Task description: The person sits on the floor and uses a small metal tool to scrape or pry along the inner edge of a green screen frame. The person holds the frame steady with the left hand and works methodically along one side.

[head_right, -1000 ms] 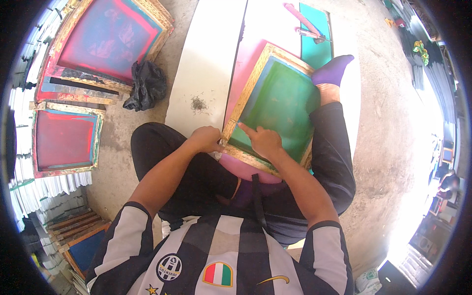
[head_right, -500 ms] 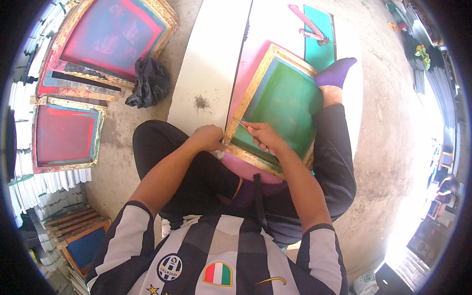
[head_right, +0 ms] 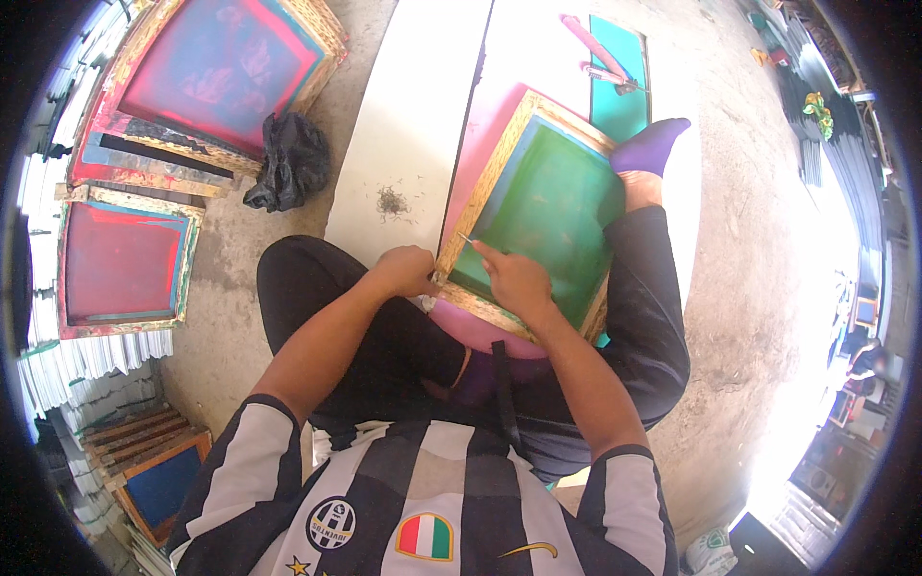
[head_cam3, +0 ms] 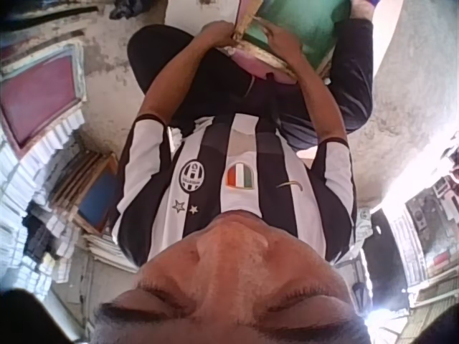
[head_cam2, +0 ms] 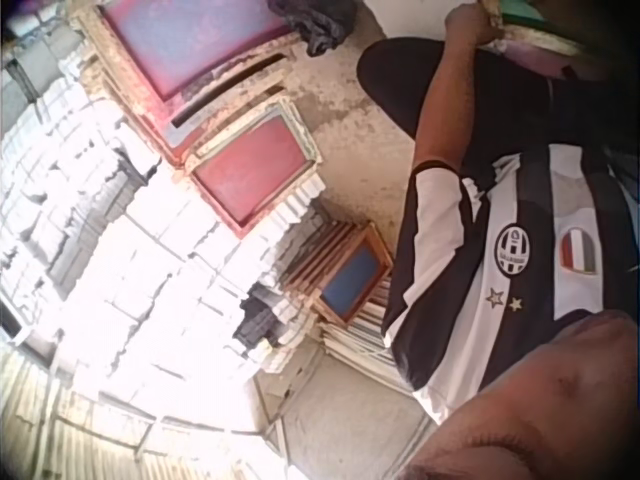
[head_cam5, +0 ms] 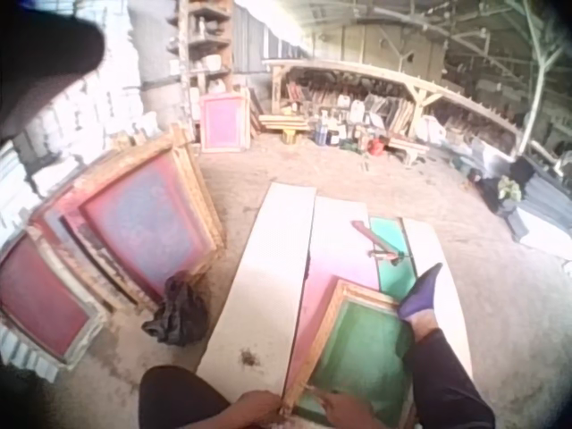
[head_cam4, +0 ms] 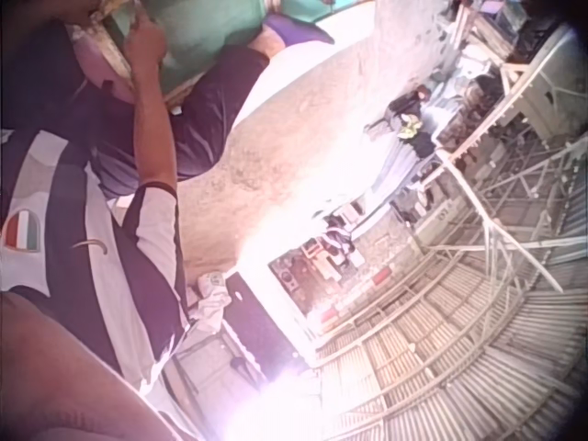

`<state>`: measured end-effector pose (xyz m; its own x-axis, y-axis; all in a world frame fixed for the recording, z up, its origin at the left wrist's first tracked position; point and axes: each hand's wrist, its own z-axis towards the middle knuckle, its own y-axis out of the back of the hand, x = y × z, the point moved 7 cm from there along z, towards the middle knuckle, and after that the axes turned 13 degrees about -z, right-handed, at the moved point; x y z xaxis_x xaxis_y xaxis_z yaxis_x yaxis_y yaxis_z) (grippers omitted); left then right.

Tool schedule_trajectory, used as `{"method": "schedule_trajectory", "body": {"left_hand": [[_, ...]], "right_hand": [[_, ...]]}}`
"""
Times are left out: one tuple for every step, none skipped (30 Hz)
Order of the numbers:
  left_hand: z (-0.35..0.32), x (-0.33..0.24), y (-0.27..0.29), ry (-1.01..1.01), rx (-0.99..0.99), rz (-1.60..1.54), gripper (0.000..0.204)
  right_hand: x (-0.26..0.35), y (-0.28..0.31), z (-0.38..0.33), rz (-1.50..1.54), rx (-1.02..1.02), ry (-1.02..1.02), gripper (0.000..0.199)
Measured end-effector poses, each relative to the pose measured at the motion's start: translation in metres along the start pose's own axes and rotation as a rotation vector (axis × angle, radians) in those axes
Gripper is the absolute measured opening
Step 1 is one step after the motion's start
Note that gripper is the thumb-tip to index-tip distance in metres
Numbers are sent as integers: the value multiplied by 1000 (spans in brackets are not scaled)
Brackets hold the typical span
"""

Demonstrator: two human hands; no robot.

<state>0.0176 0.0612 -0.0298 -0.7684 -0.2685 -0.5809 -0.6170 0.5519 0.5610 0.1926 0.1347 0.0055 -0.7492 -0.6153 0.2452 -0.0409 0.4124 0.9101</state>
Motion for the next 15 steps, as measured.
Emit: {"method": "schedule_trajectory", "body": {"left_hand": [[0,-1,0,3,1,-1,51],[1,-1,0,5,2,-2,51],[0,-1,0,11,3,4,51],[0,-1,0,16,4,10,50],[-1,-1,0,21,6,15,50],[0,-1,-1,13,1,20,49],[1,-1,-3,5,-4,24,49],[2,0,-5,-3,-9,29,48],[3,0,-6,-10,-7,36,49],[4,1,-6,-17,-5,43,49],[5,1,-7,-25,-2,51,49],[5,1,-6,-21,3,47,50],[7,-3,-4,-24,7,46,51],[8,-4,-4,-20,15,46,52],[6,-3,-5,-11,18,53,52]], "right_hand": [[-1,-2,1,-5,-4,3,40],[-2,-3,1,-11,-9,6,41],[1,0,1,-52,34,-12,41],[8,9,1,-93,77,-30,42],[14,12,1,-134,121,-48,42],[18,10,2,-184,120,-59,45],[23,8,2,-234,120,-70,47],[25,5,1,-283,120,-81,49],[27,3,1,-285,126,-75,51],[28,0,1,-287,132,-70,53],[27,-4,0,-288,138,-65,55],[18,-14,5,-122,123,-24,56],[-1,-25,12,42,103,11,58],[-8,-31,14,212,84,50,59],[-2,-28,10,40,92,16,57]]}}
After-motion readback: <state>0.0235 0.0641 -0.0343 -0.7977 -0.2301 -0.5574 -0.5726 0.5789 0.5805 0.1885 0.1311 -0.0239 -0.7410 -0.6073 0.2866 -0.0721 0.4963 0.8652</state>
